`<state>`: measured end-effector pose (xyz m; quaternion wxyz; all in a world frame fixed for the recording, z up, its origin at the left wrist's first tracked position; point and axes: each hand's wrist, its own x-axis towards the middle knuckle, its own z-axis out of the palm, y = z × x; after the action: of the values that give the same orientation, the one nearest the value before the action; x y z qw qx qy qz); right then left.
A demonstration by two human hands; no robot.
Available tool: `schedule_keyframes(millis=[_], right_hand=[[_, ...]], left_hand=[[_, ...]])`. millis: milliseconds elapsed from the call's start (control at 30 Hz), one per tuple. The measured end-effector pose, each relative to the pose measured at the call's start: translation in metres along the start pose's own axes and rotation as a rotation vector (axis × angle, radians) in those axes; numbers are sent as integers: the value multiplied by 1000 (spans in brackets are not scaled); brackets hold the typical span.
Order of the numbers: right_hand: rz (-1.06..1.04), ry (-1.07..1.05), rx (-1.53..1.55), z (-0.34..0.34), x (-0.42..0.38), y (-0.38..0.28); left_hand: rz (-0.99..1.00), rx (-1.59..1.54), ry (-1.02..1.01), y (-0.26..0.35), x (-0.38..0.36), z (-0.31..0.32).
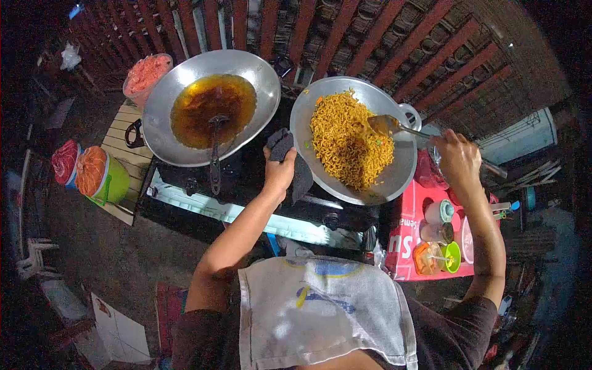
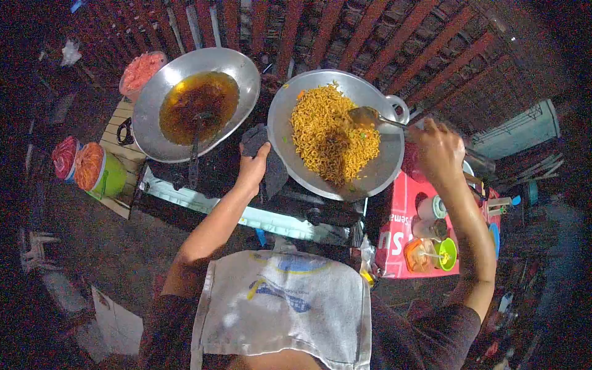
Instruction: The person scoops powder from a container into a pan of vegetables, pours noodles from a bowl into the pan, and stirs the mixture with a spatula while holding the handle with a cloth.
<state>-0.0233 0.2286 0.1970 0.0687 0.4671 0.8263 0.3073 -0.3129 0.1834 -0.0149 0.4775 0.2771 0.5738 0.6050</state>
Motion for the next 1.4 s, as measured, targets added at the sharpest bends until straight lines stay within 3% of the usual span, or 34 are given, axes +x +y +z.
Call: schedule_keyframes(millis=[33,100,300,367,400,467,533,633,900,1033,1133,1267,1400], right_hand=[[-1,2,3,0,2,2],[109,-276,-83,5,10,13],[55,-287,-126,65,25,54],[143,-344,4,101,30,56],[261,-482,128,100,36,40],[203,-464,380,139,38,12],[297,-360,625,199,33,-17],[419,-304,809,200,24,-41],[482,-355,727,120,0,-9],[394,-197,684,109,-9,11],[381,-124,462,65,-5,15],[280,6,310,19,2,3],[150,94,216,17,8,3]], left_hand=[[-11,52,3,2,0,0],[-18,34,10,2,0,0],[70,79,2,-14,8,-3],[132,122,-11,-16,10,-3],[70,96,2,-13,8,-1],[14,65,21,-7,4,1],[-8,62,39,-2,1,3],[32,145,15,-5,3,2],[-68,100,17,6,-1,2],[-12,113,-12,0,2,0],[17,139,1,-3,4,-1],[14,102,-11,-4,6,-2],[-63,118,-9,-4,8,-3]])
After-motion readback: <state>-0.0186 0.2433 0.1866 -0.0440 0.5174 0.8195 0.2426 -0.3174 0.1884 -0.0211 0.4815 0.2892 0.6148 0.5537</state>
